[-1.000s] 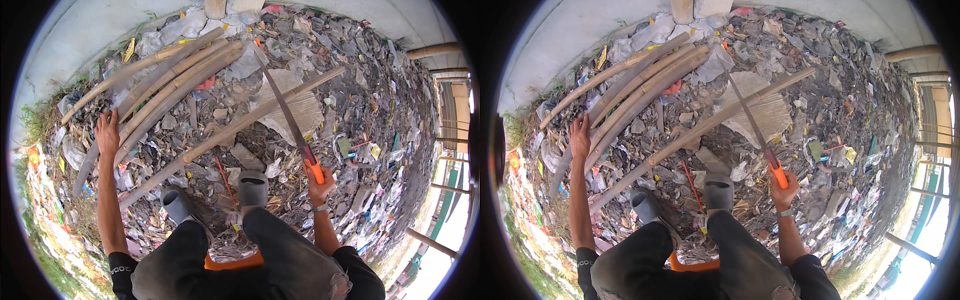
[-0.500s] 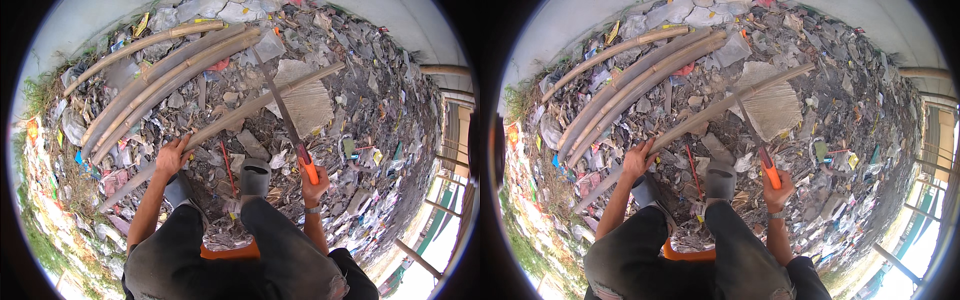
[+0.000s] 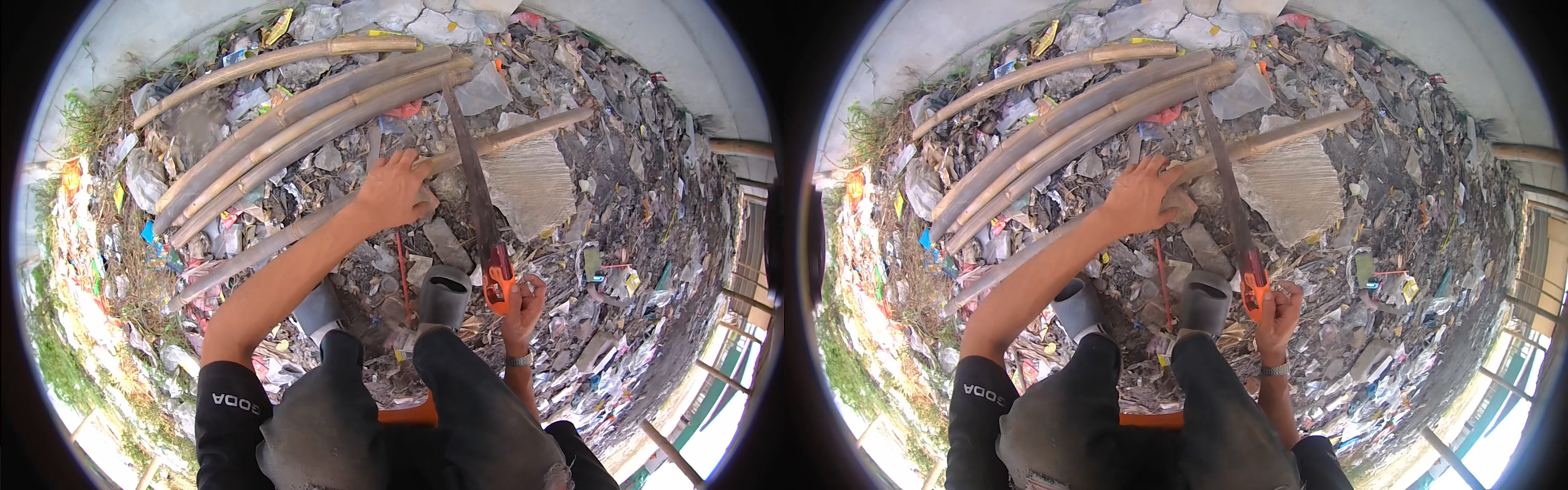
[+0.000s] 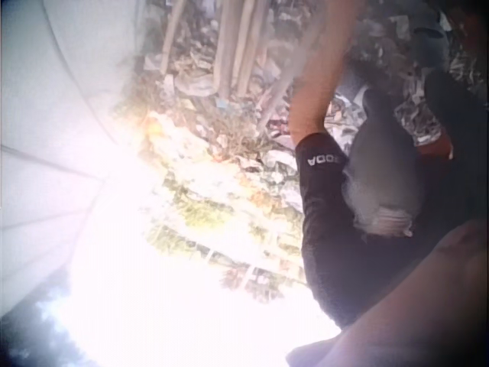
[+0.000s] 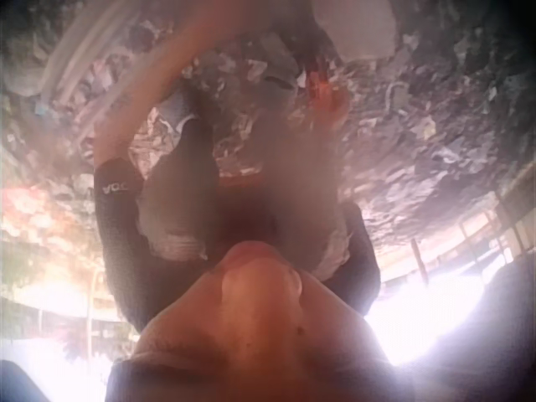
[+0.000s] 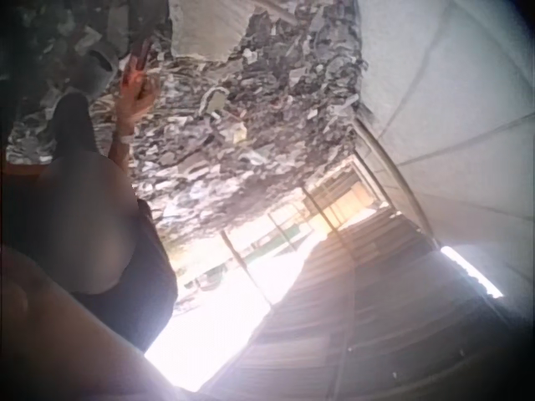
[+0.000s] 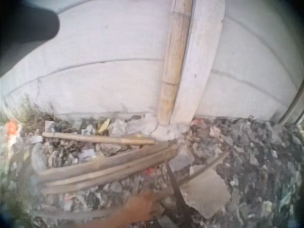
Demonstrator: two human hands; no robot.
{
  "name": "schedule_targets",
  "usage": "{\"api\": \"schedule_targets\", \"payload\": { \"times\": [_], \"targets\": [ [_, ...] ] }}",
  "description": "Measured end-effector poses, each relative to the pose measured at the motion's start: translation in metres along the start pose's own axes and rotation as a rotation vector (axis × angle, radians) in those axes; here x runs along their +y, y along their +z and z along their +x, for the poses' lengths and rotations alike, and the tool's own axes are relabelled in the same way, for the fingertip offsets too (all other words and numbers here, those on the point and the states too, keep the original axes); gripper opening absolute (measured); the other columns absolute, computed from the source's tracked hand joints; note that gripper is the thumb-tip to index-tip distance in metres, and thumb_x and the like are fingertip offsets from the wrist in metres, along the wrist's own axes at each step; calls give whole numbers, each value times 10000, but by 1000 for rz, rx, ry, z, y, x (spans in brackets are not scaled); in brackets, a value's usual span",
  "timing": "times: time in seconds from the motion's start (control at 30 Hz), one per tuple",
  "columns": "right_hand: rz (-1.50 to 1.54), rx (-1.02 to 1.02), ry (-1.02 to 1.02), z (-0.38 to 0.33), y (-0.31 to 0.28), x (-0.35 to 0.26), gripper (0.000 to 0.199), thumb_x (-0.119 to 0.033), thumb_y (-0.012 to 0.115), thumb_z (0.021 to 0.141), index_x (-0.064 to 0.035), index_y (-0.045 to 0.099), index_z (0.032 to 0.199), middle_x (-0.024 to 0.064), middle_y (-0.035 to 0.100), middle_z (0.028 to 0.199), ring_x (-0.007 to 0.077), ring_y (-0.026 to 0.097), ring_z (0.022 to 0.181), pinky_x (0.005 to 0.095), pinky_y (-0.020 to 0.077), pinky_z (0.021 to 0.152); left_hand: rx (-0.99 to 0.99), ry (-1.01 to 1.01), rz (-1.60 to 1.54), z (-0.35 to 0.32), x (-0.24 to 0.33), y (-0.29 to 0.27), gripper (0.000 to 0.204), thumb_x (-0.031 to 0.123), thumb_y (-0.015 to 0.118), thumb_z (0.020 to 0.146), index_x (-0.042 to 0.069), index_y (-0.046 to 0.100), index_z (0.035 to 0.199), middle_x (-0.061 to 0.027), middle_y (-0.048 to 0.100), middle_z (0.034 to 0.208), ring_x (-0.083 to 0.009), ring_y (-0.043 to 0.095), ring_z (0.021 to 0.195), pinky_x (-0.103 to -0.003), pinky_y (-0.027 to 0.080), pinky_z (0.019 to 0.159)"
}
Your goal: The person sits on a small stool in a debris-filled area and uses a hand saw to cut a long bamboo pole. They hold the pole steady with one hand while sawing with the other, eventually splitting the pole into two pieces.
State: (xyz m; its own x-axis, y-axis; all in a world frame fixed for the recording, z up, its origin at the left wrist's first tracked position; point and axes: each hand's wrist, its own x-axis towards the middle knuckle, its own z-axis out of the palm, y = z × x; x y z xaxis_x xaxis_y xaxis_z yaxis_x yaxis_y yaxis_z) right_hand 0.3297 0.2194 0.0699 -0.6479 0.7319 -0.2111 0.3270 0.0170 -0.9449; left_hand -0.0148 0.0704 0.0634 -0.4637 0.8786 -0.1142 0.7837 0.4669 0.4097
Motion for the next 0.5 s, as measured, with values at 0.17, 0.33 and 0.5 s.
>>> {"api": "schedule_targets", "payload": {
  "times": [0.17, 0.33, 0.5],
  "targets": [
    [293, -112, 71, 8, -27, -35, 861, 55, 638, 759, -41, 286, 1538, 118, 657, 1101, 161, 633, 984, 323, 515, 886, -430, 271, 260, 45, 1, -65, 775, 403, 832, 767, 28, 550, 1385, -227, 532, 1396, -372, 528, 1329, -500, 489, 1046],
    [323, -109, 69, 15, -31, -56, 810, 13, 671, 795, -11, 380, 1551, 103, 659, 1170, 154, 634, 995, 319, 530, 915, -348, -54, 75, 66, -24, -25, 861, 425, 824, 808, 44, 461, 1490, -255, 554, 1374, -416, 559, 1292, -517, 496, 1026],
    [345, -5, 85, 12, -26, -41, 509, -135, 682, 949, 29, 555, 1414, 97, 701, 1089, 140, 652, 926, 298, 534, 856, -217, -264, -187, 79, -14, 61, 724, 384, 780, 855, 72, 496, 1443, -243, 680, 1184, -439, 682, 1082, -519, 548, 930]
  ]
}}
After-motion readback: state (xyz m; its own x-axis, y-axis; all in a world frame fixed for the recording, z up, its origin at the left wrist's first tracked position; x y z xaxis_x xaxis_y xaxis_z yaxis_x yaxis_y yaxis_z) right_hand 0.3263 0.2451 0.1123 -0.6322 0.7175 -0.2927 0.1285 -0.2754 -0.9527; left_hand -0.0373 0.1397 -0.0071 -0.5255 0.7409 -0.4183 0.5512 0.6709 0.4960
